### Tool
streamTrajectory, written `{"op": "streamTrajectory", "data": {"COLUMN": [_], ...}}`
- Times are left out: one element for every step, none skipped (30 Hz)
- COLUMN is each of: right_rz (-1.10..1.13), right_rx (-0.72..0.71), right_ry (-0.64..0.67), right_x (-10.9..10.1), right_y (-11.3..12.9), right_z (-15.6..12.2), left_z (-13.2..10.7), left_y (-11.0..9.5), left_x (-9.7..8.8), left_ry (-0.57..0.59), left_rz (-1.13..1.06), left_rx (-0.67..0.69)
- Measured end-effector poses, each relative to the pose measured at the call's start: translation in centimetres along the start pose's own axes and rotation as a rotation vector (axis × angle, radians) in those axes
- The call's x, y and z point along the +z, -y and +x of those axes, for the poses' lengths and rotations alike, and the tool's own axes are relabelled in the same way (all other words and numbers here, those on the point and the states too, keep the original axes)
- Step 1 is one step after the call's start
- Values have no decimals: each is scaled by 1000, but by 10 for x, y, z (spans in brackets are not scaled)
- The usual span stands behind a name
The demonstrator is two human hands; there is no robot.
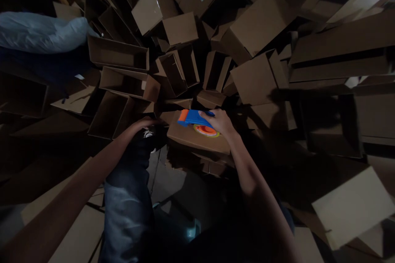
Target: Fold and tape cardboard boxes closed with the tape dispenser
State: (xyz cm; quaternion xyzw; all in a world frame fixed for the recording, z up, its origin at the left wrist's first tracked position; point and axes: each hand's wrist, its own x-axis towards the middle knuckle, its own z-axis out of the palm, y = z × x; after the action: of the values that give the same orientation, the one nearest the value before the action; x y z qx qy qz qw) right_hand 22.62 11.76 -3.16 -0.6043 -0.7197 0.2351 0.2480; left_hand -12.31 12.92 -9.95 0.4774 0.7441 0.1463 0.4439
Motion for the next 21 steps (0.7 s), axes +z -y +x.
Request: {"op": "streamTrajectory", "data": {"right_rz": [-2, -4, -3, -2, 2, 6, 7, 7, 6, 6, 6, 7, 8, 10, 12, 13, 14, 15, 14, 13, 11], "right_rx": [3, 8, 13, 18, 18, 15, 11, 7, 6, 6, 8, 11, 13, 13, 11, 12, 14, 14, 11, 9, 6], "right_ry": [2, 5, 6, 7, 7, 7, 7, 8, 10, 11, 9, 8, 7, 7, 6, 7, 8, 7, 6, 4, 2], "right_x": [0, 0, -1, -1, -1, -1, -1, -1, -1, -1, -1, -1, -1, -1, -1, -1, -1, -1, -1, -2, -2], "right_y": [0, 0, 1, 1, 1, 2, 2, 3, 3, 3, 4, 4, 4, 4, 4, 4, 4, 4, 4, 4, 4], "right_z": [0, -1, -1, -1, -1, -2, -2, -2, -2, -2, -2, -2, -3, -3, -3, -3, -2, -2, -2, -2, -3], "left_z": [0, 0, 0, 0, 0, 0, 0, 1, 1, 1, 1, 1, 0, 0, -1, -3, -4, -6, -8, -9, -10], "left_y": [0, 0, -1, -1, -2, -2, -3, -3, -3, -4, -4, -4, -4, -5, -5, -5, -6, -7, -7, -8, -9], "left_x": [1, 2, 3, 4, 5, 6, 7, 8, 8, 8, 9, 9, 9, 9, 9, 9, 8, 8, 8, 8, 9], "left_ry": [2, -3, -8, -9, -5, 1, 7, 15, 20, 23, 25, 25, 29, 34, 40, 46, 49, 53, 56, 58, 59], "left_rz": [23, 45, 58, 57, 50, 46, 44, 47, 52, 55, 55, 55, 53, 49, 45, 40, 34, 29, 25, 23, 21], "left_rx": [4, 8, 11, 11, 8, 3, -2, -9, -19, -27, -30, -33, -36, -36, -35, -33, -33, -31, -28, -26, -25]}}
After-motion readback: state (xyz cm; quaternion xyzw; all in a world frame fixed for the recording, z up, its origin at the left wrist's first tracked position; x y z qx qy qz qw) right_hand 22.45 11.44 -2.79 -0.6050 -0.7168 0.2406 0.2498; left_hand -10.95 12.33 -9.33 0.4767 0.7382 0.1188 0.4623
